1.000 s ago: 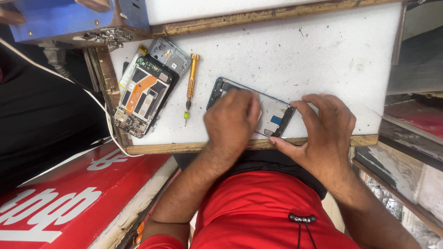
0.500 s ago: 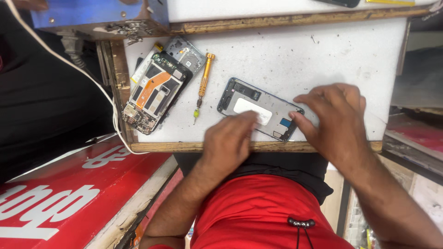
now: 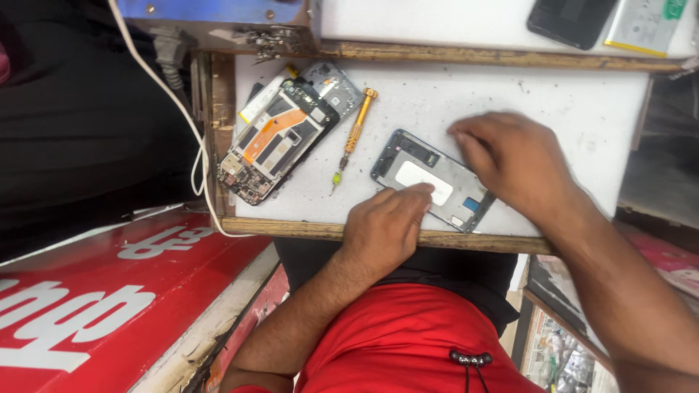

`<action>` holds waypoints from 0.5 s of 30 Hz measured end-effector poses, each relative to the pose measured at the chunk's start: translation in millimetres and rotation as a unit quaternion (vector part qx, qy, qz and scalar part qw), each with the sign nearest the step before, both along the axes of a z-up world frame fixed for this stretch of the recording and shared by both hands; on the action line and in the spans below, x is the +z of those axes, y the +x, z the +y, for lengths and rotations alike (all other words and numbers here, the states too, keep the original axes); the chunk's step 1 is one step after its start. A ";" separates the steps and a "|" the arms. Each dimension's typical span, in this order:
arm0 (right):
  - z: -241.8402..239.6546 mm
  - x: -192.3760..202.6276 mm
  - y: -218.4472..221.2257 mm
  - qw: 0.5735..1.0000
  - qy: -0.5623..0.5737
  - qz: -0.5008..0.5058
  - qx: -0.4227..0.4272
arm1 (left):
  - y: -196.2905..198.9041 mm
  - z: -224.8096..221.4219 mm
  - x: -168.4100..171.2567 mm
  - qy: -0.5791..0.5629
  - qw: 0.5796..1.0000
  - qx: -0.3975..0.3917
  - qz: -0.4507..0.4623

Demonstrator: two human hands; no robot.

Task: The person removes a protective film from a smartphone back cover, then uses a small metal tool to pry and separate the back cover from the phone body. The person continues to work on the phone's internal components on a cluttered workbench.

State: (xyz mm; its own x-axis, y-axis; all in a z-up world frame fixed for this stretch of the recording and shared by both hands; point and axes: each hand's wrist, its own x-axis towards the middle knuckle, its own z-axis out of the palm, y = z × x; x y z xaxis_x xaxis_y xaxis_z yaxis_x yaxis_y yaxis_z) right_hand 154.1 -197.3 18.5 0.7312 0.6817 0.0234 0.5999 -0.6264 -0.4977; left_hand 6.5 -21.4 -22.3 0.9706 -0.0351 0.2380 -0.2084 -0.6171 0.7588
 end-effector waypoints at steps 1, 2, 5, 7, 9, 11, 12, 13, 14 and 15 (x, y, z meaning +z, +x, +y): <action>-2.0 1.3 -6.8 1.000 -0.013 0.013 0.001 | -1.5 -0.2 -0.7 -0.005 1.000 -0.002 0.003; -4.5 2.5 -13.1 0.999 -0.026 0.026 0.002 | -2.6 -0.2 -1.9 -0.011 1.000 -0.003 0.007; -4.9 2.1 -15.4 0.997 -0.072 0.020 0.019 | -1.8 -0.2 -3.7 -0.017 1.000 -0.006 0.007; -0.5 2.7 -12.3 0.994 -0.101 0.007 0.030 | -1.6 0.5 -3.3 -0.020 1.000 -0.007 0.006; 5.7 3.1 -9.3 0.991 -0.127 0.000 0.037 | -1.9 0.9 -3.4 -0.020 1.000 -0.005 0.007; 11.6 3.5 -7.7 0.986 -0.161 -0.002 0.043 | -1.6 0.9 -4.1 -0.020 1.000 -0.005 0.010; 13.7 4.0 -7.3 0.983 -0.179 -0.003 0.046 | -1.8 0.9 -4.4 -0.022 1.000 -0.003 0.012; 15.7 4.3 -7.2 0.982 -0.182 -0.002 0.047 | -2.0 0.8 -4.7 -0.023 1.000 -0.001 0.014; 17.1 4.8 -6.7 0.981 -0.186 -0.002 0.049 | -1.9 0.6 -5.1 -0.025 1.000 0.000 0.016; 18.4 5.3 -6.5 0.981 -0.188 0.000 0.050 | -1.9 0.6 -5.1 -0.027 1.000 0.002 0.015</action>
